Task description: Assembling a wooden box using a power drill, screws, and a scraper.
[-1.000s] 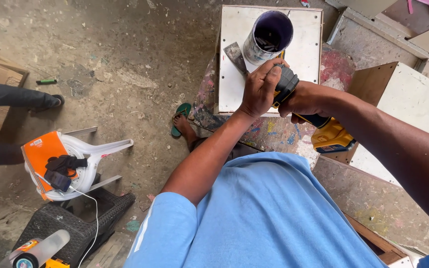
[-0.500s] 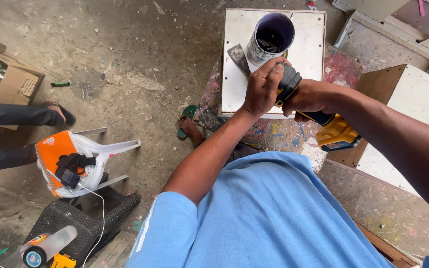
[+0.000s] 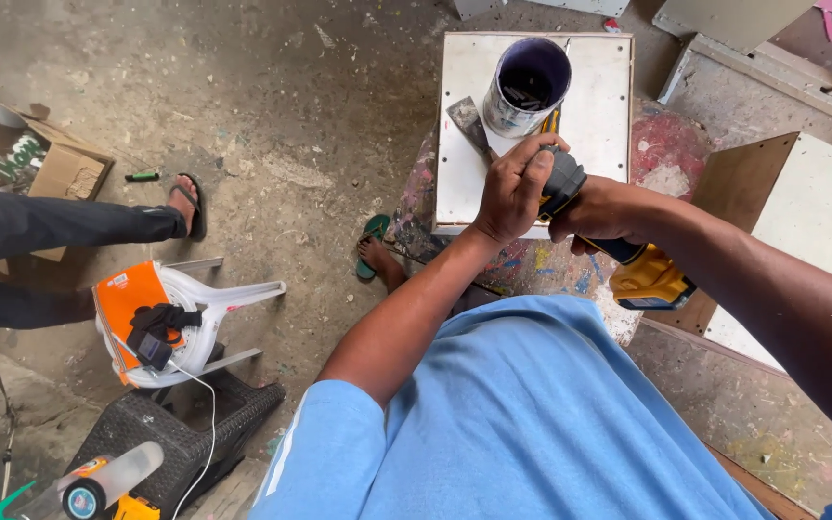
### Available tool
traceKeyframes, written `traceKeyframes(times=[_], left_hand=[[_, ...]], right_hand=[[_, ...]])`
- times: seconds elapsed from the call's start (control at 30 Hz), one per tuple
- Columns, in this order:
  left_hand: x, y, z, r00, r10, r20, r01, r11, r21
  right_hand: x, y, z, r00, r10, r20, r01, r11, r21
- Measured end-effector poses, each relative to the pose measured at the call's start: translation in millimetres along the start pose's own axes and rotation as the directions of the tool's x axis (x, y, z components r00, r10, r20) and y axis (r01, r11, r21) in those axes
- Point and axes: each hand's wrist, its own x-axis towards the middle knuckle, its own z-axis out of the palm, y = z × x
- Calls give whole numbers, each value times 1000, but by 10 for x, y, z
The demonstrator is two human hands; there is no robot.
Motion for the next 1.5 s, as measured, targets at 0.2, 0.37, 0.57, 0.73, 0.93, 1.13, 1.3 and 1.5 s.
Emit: traceKeyframes(times=[0.2,0.37,0.57,0.73,0.93,1.13,1.3,1.5], left_hand=[[32,-40,0,999,-19,43,21,999,-36],[52,-23,-31,982,-116,148,107,992,69],[-80,-351,-532,909,-402,-106,411,908,82],[-622,-1045,-674,894,-426,140,279,773,569],[-834,-1544,-591,847,-279,452,-230,574,786],[-680,-1439,-645,732,119,671,-671,297,679],[-771,-1892,-544,702,5,713,-698,207,686],[-514,-1356,-489,838,-369,402,-205,469,859]], right_hand=[[15,70,-2,999,-12,-37,13,999,38],[-152,62,-38,996,-49,-68,56,992,117],[-501,-30,65,985,-54,-161,99,953,287],[-454,359,208,971,-41,-236,103,962,254],[-908,-81,171,953,-51,-298,55,998,5],[-1061,152,-153,875,-93,-475,88,996,-34],[-623,395,-338,701,-294,-650,171,954,-248],[224,790,-535,580,-527,-621,87,798,-596]])
